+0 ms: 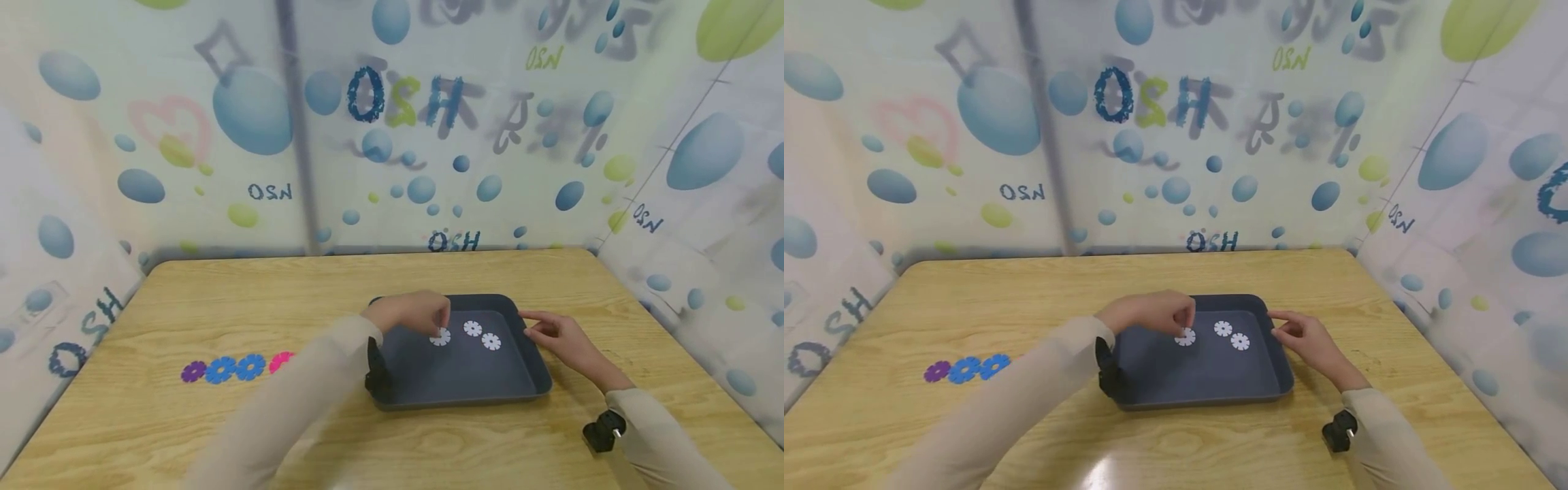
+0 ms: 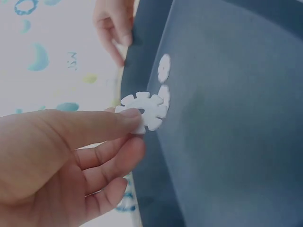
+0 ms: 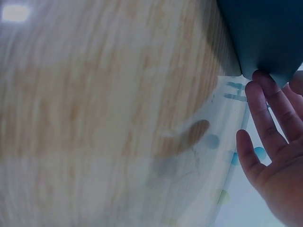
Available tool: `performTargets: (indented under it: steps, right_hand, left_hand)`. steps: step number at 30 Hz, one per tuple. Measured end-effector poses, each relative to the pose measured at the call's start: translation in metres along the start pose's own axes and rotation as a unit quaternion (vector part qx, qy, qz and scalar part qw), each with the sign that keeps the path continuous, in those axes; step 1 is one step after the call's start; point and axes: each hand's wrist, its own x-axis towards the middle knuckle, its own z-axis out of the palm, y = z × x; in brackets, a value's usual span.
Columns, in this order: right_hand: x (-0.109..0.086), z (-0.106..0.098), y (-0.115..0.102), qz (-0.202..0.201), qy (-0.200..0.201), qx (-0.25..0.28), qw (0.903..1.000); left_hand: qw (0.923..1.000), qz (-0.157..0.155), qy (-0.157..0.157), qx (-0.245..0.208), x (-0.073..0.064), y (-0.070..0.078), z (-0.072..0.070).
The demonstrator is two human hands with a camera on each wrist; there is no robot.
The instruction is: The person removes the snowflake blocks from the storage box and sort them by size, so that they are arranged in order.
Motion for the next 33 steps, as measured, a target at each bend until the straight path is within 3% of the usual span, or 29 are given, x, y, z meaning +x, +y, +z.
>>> performTargets:
  steps: [8,16,23,33]
  right_hand:
    - [0.0,-0.001,-0.002,-0.002,-0.006,0.004,1.0]
    - [-0.001,0.0,0.0,-0.005,-0.005,0.008,0.9999]
    - [-0.001,0.002,0.0,-0.01,-0.004,0.006,0.9999]
    - [-0.001,0.0,-0.002,-0.007,-0.004,0.011,0.9999]
  left_hand:
    - [0.9993,-0.001,0.028,-0.024,-0.053,-0.038,-0.019]
    - [0.9961,-0.03,0.06,-0.057,-0.116,-0.078,-0.028]
    - [0.9903,-0.079,0.081,-0.08,-0.175,-0.11,-0.03]
    - [0.977,-0.158,0.059,-0.131,-0.258,-0.171,-0.015]
